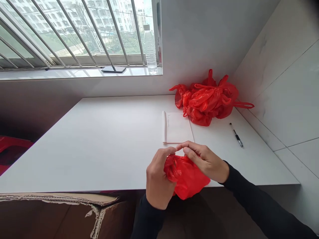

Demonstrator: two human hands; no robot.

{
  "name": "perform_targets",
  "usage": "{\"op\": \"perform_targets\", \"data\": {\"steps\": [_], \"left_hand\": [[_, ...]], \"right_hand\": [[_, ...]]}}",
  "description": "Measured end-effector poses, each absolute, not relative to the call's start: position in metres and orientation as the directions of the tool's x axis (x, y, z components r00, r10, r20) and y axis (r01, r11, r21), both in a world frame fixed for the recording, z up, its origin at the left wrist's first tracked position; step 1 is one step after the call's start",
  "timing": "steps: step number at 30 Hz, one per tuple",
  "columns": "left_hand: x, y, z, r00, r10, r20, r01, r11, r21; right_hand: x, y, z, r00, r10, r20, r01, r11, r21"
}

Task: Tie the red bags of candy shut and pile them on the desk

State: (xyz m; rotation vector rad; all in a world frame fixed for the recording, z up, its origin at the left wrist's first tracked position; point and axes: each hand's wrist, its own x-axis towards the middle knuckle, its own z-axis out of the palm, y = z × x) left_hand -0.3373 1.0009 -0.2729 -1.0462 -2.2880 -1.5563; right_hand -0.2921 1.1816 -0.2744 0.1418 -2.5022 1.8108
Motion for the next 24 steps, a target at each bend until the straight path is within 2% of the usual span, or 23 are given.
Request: {"op": "perform_targets", "data": {"steps": [2,6,8,11,14,16,19,21,22,24], "left_hand": [[-0.339,1.004,-0.284,-0.674,0.402,0.620,0.727,0.215,0.652],[-0.344,1.005,-0.297,-0.592,0.444,0.672,0.795,0.184,0.579],[-0.347,1.003,-0.297,-0.573,0.470,0.671,0.807,0.182,0.561],[-0.349,0.999,-0.293,-0.569,0.567,0.595,0.795,0.196,0.574],[-0.346,0.996,-0.292,-0.536,0.680,0.499,0.789,0.195,0.582],[-0.341,0.993,-0.296,-0.547,0.683,0.483,0.793,0.239,0.561],[-0.332,0.979,-0.307,-0.618,0.590,0.519,0.783,0.401,0.476],[-0.326,0.965,-0.319,-0.679,0.462,0.570,0.726,0.535,0.431],[-0.323,0.958,-0.326,-0.716,0.392,0.578,0.679,0.584,0.445],[-0.318,0.948,-0.340,-0.837,0.251,0.485,0.526,0.611,0.591]], "right_hand": [[-0.293,1.182,-0.279,-0.991,-0.104,0.079,-0.106,0.281,-0.954],[-0.298,1.184,-0.287,-0.963,-0.249,0.099,-0.149,0.188,-0.971],[-0.301,1.186,-0.288,-0.966,-0.217,0.139,-0.176,0.162,-0.971],[-0.304,1.189,-0.285,-0.980,-0.098,0.173,-0.187,0.158,-0.970],[-0.302,1.192,-0.279,-0.980,-0.017,0.200,-0.199,0.215,-0.956],[-0.298,1.196,-0.278,-0.979,0.030,0.202,-0.187,0.259,-0.948],[-0.287,1.209,-0.287,-0.982,0.118,0.147,-0.103,0.315,-0.944],[-0.277,1.222,-0.302,-0.976,0.202,0.082,-0.010,0.337,-0.941],[-0.272,1.229,-0.311,-0.971,0.235,0.046,0.037,0.336,-0.941],[-0.265,1.238,-0.328,-0.970,0.242,-0.030,0.108,0.314,-0.943]]}}
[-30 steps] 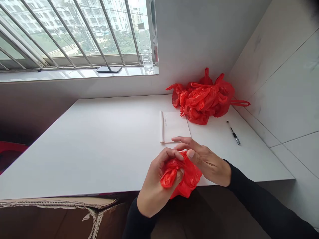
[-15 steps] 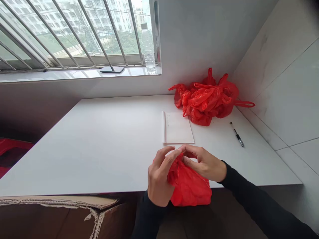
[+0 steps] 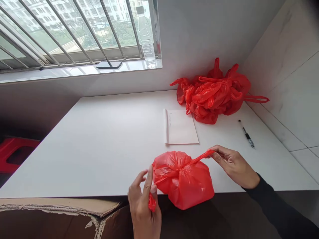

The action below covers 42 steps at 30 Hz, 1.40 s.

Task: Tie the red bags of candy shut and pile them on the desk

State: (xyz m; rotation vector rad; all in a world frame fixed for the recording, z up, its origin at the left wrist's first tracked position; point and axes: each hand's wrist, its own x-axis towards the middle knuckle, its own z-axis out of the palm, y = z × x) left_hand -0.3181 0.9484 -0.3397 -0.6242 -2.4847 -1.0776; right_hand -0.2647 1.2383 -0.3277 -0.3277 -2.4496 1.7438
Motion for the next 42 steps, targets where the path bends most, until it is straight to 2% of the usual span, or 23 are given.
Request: {"op": "perform_targets", "data": {"steps": [2,4,6,9,11,13,17,19,22,29,34,42], "left_hand": [[-0.314,0.950,-0.349,-0.958,0.109,0.267,0.283,0.521,0.805],[-0.312,0.961,-0.350,-0.997,-0.030,0.077,0.061,0.371,0.927],[-0.312,0.978,-0.345,-0.993,-0.121,0.013,-0.018,0.254,0.967],[-0.316,1.004,-0.341,-0.995,-0.094,-0.031,-0.049,0.198,0.979],[-0.319,1.015,-0.347,-0.999,-0.035,-0.019,-0.028,0.268,0.963],[-0.322,1.022,-0.359,-0.996,0.022,0.088,0.089,0.403,0.911],[-0.329,1.023,-0.386,-0.917,0.168,0.363,0.379,0.656,0.653],[-0.331,1.022,-0.393,-0.875,0.240,0.420,0.452,0.712,0.537],[-0.332,1.022,-0.395,-0.859,0.283,0.426,0.476,0.749,0.461],[-0.331,1.024,-0.393,-0.884,0.305,0.353,0.445,0.779,0.441],[-0.330,1.024,-0.392,-0.915,0.290,0.279,0.395,0.778,0.488],[-0.332,1.027,-0.395,-0.914,0.271,0.304,0.396,0.761,0.514]], "right_hand": [[-0.261,1.241,-0.339,-0.976,0.209,-0.057,0.120,0.302,-0.946],[-0.264,1.235,-0.342,-0.981,0.193,-0.001,0.062,0.308,-0.950],[-0.272,1.223,-0.342,-0.981,0.172,0.088,-0.030,0.314,-0.949],[-0.291,1.198,-0.344,-0.985,0.066,0.162,-0.134,0.314,-0.940],[-0.302,1.182,-0.352,-0.982,-0.013,0.188,-0.179,0.375,-0.910],[-0.308,1.168,-0.363,-0.977,-0.045,0.209,-0.203,0.497,-0.844],[-0.306,1.154,-0.380,-0.963,-0.013,0.271,-0.205,0.688,-0.696],[-0.304,1.151,-0.383,-0.955,-0.001,0.297,-0.205,0.728,-0.655],[-0.303,1.150,-0.383,-0.953,0.000,0.303,-0.195,0.765,-0.614],[-0.307,1.149,-0.384,-0.960,-0.034,0.278,-0.187,0.815,-0.548],[-0.307,1.151,-0.387,-0.966,-0.059,0.251,-0.187,0.830,-0.525],[-0.309,1.149,-0.396,-0.958,-0.037,0.285,-0.192,0.820,-0.540]]}}
